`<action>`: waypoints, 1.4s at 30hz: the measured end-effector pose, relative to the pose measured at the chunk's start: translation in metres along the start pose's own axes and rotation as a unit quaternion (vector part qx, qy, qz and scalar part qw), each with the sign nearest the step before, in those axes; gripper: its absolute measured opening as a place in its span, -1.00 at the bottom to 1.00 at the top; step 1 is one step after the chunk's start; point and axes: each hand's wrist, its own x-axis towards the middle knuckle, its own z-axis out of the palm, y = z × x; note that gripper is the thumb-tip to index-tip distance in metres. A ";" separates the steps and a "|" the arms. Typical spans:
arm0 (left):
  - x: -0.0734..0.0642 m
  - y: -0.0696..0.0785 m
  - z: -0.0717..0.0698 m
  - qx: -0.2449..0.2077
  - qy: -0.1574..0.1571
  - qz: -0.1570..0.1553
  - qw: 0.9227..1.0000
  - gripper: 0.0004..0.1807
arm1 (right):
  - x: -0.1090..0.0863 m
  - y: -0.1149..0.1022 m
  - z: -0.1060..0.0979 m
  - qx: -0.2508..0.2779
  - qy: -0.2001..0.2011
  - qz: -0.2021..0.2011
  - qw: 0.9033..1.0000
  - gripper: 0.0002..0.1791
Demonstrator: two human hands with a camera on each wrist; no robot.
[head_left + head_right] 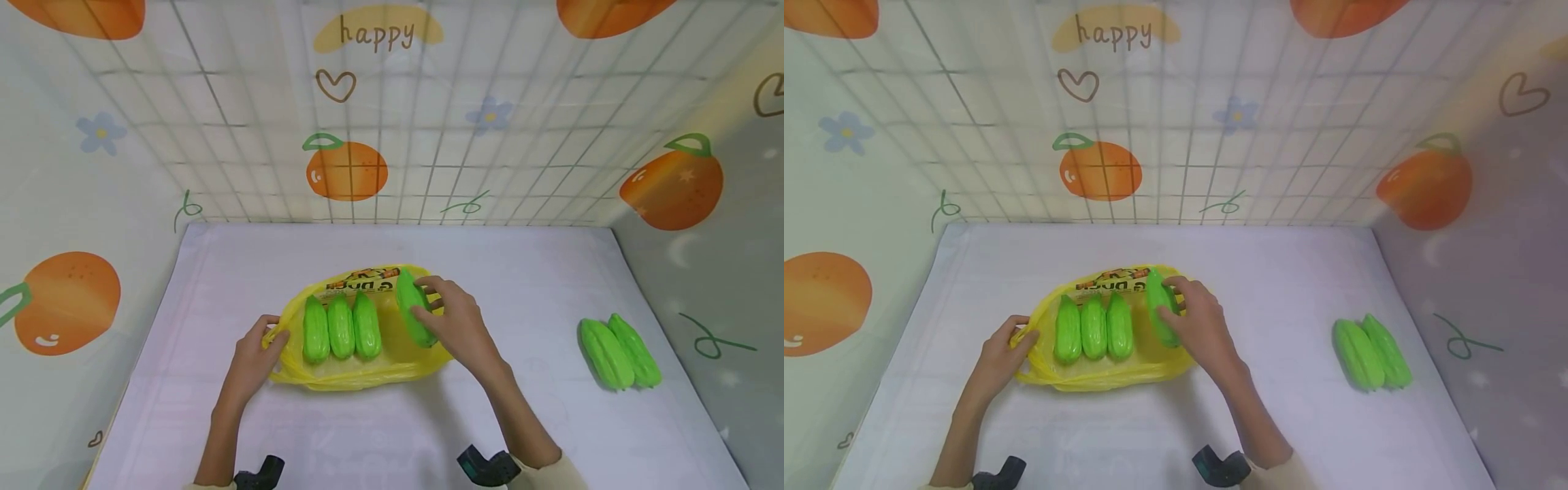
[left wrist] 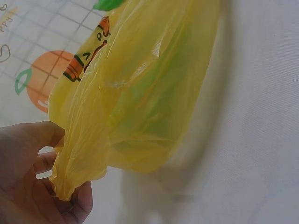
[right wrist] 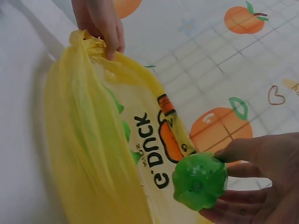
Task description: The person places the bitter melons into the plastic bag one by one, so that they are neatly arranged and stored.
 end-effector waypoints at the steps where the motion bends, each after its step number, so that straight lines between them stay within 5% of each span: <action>1: 0.000 0.000 0.000 0.000 0.000 -0.001 1.000 -0.59 | 0.001 0.000 0.003 0.000 -0.006 -0.002 1.000 -0.52; 20: -0.001 0.003 0.001 0.007 -0.001 -0.005 1.000 -0.60 | 0.023 0.008 0.040 -0.020 -0.050 0.014 0.998 -0.50; 42: -0.002 0.002 0.000 0.001 0.001 0.002 1.000 -0.61 | 0.032 0.020 0.068 -0.060 -0.030 0.037 0.997 -0.47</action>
